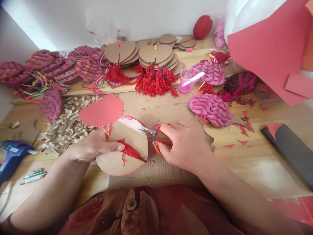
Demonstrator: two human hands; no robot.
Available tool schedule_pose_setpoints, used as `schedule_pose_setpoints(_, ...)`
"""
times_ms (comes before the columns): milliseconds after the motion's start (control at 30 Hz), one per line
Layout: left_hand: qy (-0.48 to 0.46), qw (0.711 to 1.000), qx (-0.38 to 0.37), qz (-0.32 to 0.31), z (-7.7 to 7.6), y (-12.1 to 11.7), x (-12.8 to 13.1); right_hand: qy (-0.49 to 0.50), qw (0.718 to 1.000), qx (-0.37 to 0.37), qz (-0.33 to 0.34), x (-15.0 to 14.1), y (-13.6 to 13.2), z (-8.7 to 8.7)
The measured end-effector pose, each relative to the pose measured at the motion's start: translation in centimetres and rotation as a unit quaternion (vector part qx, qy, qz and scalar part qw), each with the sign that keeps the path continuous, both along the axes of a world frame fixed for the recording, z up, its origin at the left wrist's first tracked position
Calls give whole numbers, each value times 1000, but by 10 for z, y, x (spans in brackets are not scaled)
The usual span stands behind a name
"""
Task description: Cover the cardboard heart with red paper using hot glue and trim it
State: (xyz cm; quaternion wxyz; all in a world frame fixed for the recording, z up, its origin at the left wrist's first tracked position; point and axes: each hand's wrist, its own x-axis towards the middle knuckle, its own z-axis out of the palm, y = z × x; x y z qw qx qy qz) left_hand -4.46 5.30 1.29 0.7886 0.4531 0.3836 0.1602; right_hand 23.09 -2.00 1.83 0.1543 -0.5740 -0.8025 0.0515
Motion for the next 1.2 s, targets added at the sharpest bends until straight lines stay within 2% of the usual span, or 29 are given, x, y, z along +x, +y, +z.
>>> schedule_pose_setpoints(200,-5,999,1,-47,-3,6,-5,-78,996,13,31,4,0,8)
schedule_pose_setpoints(467,-2,996,5,-88,-10,10,-8,-166,980,33,103,19,9,33)
schedule_pose_setpoints(867,-2,996,-2,-95,-11,9,-6,-216,958,46,185,26,18,38)
schedule_pose_setpoints(1067,-7,996,16,-87,-11,8,-7,-177,969,49,166,29,17,36)
schedule_pose_setpoints(1133,-10,996,29,-88,-9,8,-8,-96,987,28,125,27,13,36)
schedule_pose_setpoints(1200,-5,995,49,-88,-5,8,-7,64,995,-55,61,20,9,33)
